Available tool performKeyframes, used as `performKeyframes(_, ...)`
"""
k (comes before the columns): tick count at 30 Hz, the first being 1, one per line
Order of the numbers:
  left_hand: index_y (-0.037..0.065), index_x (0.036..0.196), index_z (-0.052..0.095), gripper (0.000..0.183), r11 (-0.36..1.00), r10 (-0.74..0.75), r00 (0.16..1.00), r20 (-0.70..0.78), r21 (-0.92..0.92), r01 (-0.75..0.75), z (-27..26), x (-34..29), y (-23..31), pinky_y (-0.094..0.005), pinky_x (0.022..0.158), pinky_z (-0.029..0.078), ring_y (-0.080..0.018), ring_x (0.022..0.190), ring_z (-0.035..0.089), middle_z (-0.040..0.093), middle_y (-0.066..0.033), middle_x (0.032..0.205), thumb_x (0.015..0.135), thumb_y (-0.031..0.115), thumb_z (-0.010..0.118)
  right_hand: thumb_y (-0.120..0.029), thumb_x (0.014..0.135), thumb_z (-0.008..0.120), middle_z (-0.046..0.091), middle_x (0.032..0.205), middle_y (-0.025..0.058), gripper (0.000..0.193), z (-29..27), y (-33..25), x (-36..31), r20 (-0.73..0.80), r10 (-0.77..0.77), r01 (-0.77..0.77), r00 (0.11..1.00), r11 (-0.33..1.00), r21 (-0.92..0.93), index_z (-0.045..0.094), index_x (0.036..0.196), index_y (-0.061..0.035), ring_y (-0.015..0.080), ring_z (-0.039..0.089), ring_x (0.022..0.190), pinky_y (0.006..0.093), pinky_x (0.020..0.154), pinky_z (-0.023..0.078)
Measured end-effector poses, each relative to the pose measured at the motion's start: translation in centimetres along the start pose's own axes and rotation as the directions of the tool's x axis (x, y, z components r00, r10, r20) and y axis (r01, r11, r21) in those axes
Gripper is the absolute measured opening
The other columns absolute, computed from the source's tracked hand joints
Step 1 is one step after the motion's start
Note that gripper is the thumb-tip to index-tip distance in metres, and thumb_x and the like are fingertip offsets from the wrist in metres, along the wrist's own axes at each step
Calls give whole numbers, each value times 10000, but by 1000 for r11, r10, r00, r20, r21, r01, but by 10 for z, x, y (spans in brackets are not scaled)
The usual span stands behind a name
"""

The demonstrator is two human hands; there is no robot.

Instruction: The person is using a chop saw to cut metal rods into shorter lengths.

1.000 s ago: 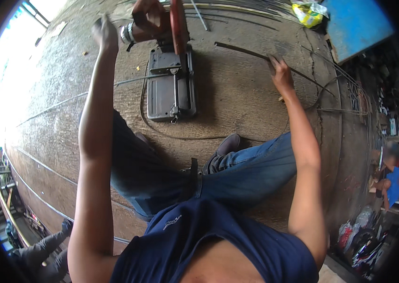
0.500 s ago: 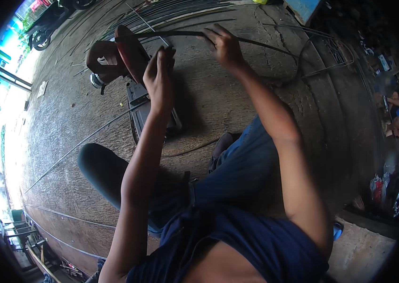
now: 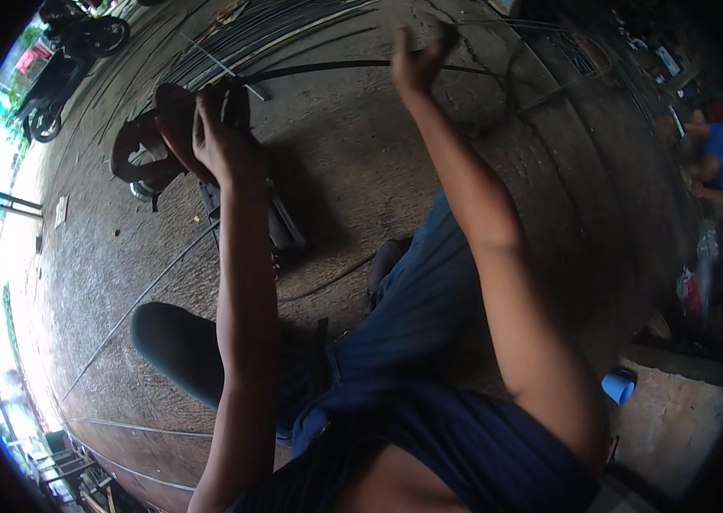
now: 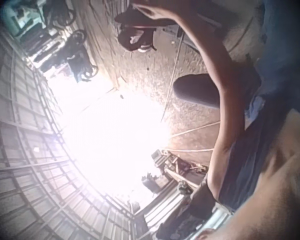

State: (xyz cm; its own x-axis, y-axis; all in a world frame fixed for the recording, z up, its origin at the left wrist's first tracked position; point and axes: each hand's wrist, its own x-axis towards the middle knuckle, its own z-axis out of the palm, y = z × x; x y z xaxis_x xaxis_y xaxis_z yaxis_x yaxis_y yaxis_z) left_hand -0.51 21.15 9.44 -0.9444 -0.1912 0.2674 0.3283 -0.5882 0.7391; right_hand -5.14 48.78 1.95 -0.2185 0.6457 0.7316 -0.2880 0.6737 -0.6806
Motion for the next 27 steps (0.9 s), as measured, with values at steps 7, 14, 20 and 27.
performKeyframes(7, 22, 1168, 551, 326, 995, 81, 995, -59, 62, -78, 31, -16, 22, -337, 816, 558, -217, 950, 646, 618, -101, 1034, 985, 291, 545, -443, 992, 337, 471, 1264, 271, 618, -47, 149, 33, 512, 846, -659, 145, -304, 688, 356, 1380, 38, 385, 546, 1121, 497, 924, 491)
performKeyframes(14, -58, 1120, 579, 381, 971, 204, 977, 70, 115, -211, 0, 27, 88, -319, 878, 551, -238, 1059, 629, 596, -184, 1165, 1009, 295, 490, -265, 975, 348, 633, 853, 82, 322, -12, 146, 34, 299, 922, -635, 246, -80, 768, 597, 982, -61, 227, 590, 720, 388, 673, 509)
performKeyframes(20, -5, 1187, 584, 256, 174, 582, 691, 429, 764, -621, -119, 115, 191, -365, 1014, 438, -273, 1141, 578, 603, -147, 1210, 980, 134, 524, -432, 916, 471, 641, 867, 112, 410, -23, 58, 80, 614, 352, -539, 707, -294, 789, 605, 985, -51, 239, 580, 673, 372, 643, 492)
performKeyframes(27, 22, 1185, 600, 251, -425, 423, 566, 708, 706, -566, -292, 151, 222, -392, 1019, 425, -318, 1130, 571, 618, -181, 1161, 944, 29, 532, -542, 838, 480, 605, 831, 204, 563, -56, 127, 68, 688, 446, -479, 572, -500, 722, 594, 887, 6, 365, 569, 761, 509, 765, 462)
